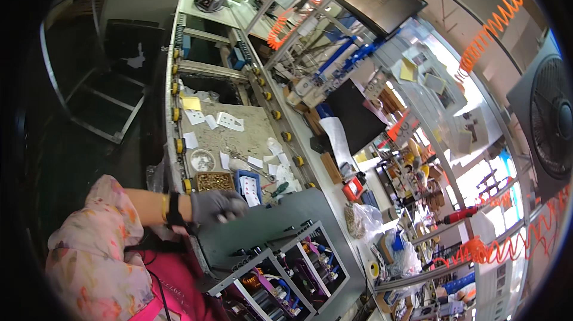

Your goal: Assembling and inspecting internal components of inverter welding machines on a factory production line.

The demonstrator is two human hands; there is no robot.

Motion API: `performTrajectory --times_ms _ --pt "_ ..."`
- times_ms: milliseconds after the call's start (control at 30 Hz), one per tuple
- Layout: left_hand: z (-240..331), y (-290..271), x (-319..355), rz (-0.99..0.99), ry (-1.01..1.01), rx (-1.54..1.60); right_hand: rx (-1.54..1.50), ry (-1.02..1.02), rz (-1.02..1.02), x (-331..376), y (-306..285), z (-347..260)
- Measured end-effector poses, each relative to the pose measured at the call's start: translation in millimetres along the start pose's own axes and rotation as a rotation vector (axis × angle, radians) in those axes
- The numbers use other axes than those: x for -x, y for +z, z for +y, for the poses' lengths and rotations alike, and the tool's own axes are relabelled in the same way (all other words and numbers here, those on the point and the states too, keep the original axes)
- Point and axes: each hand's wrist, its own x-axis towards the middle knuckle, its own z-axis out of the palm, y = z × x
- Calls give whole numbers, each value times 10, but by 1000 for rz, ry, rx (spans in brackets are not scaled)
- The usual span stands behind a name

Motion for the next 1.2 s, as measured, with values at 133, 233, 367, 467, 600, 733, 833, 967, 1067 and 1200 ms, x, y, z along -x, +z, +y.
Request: performTrajectory --times_ms 133,233,367,467,600,733,833,967,1067,1200 --pt "-133 605 481 -302 13 -11 -317 119 -146 -40 427 142" --pt "-188 865 661 -387 -68 -60 -333 150 -174 -20 777 343" --pt "-275 925 739 -523 -167 145 -395 272 -459 76 1151 479" --pt "-323 889 774 -543 -142 249 -360 296 -468 184 1288 528" --pt "-316 887 787 -453 -159 271 -354 377 -566 246 1287 564" --pt "-330 853 745 -442 -172 235 -307 331 -565 262 1222 605" --pt "-385 853 709 -488 -162 247 -372 345 -658 282 1151 633" --pt "-399 927 708 -466 -142 183 -331 377 -557 374 993 632" --pt "-338 946 801 -443 -181 139 -298 438 -524 385 884 621" --pt "-244 980 928 -423 -146 43 -470 476 -570 348 873 580"
